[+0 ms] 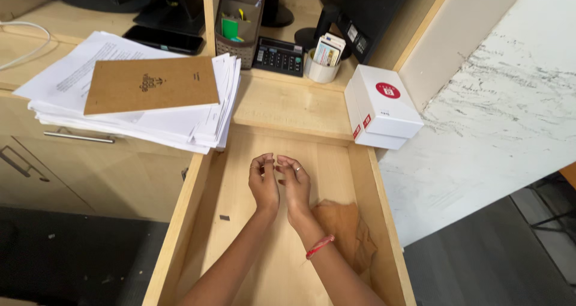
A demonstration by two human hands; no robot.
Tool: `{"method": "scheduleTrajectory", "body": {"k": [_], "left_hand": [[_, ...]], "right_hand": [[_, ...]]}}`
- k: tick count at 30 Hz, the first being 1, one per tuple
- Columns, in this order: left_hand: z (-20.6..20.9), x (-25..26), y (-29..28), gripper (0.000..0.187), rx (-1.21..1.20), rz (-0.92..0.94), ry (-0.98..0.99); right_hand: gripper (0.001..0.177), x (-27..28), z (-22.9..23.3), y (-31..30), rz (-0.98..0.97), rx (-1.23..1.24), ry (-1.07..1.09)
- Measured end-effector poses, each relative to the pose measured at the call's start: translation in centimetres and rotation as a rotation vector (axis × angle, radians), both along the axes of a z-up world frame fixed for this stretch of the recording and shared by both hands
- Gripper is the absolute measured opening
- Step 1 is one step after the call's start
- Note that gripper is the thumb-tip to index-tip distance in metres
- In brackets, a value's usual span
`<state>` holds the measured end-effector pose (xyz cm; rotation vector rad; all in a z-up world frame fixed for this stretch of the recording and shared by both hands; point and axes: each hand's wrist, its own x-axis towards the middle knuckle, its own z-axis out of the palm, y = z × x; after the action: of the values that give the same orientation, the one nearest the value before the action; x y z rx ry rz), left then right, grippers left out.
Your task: The person organizes papers by removing items from a drawer and placing documents on top of a stack.
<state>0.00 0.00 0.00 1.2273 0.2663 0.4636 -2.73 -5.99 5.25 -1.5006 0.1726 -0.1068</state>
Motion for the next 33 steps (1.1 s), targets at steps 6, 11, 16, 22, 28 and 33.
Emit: {"method": "scheduleTrajectory", "body": {"k": [6,11,16,22,28,33], "left_hand": [[4.8,2.2,3.6,0.022,0.19,0.136,-0.206],[12.1,2.5,9.8,0.026,1.084,0.299,-0.168],[12.5,7.6,12.5,0.07,1.547,0.501,-0.038],[9.0,10.0,13.6,0.065,1.577,0.397,0.161],[10.3,8.7,14.1,0.041,1.556,0.442,0.046],[11.4,8.8,14.3,0.018,1.675,0.311,0.148]], "right_hand": [[0.03,2.3,-1.4,-0.8,-0.02,-0.001,-0.073],[0.029,2.9,-2.0,-0.1,0.014,-0.084,-0.104],[0.028,3.3,-2.2,-0.7,0.039,-0.153,-0.104],[0.028,4.4,-2.6,-2.3,0.042,-0.18,-0.131],[0.029,3.5,-1.3,-2.6,0.038,-0.191,-0.095],[0.029,2.5,-0.4,-2.4,0.041,-0.188,-0.056]]}}
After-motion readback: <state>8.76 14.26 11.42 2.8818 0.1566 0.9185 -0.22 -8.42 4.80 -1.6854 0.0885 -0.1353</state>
